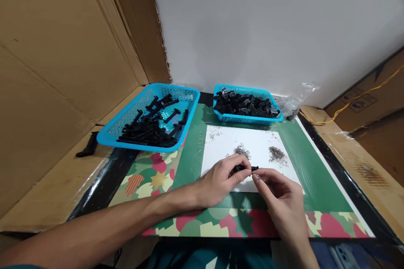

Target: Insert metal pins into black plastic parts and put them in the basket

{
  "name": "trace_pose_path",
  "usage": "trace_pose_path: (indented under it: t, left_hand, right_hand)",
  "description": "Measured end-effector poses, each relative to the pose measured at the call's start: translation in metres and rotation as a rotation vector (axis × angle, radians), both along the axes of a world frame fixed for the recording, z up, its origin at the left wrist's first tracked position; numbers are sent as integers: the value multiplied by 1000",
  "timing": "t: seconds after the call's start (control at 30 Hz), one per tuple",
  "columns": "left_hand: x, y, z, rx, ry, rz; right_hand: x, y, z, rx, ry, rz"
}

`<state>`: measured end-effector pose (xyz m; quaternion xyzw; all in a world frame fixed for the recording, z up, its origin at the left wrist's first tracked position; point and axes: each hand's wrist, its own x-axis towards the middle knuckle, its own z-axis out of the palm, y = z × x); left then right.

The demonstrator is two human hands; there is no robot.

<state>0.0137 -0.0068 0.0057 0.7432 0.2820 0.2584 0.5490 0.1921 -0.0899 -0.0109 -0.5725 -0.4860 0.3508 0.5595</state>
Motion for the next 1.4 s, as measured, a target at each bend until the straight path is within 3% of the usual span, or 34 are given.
trace_pose_path:
  t: [0.27,0.4,0.6,0.9,1.4]
  left_hand:
    - [-1,0,-3,-60,-45,-8]
    - [-2,1,-9,-210,-144,-46]
    - [-1,-2,-8,-247,-208,-63]
    - [2,-2,-18,-314,-354,16]
    - [3,1,-12,-208,-195,-33]
  right_hand:
    - [-7,-6,-7,128,-79,-146]
    - [-8,-9,-9,195,-212,-233]
    - [-5,-10,-12,298,-382,-272]
    - [10,-15,-1,457,-636,-70]
    - [19,-17,-8,472,-666,15]
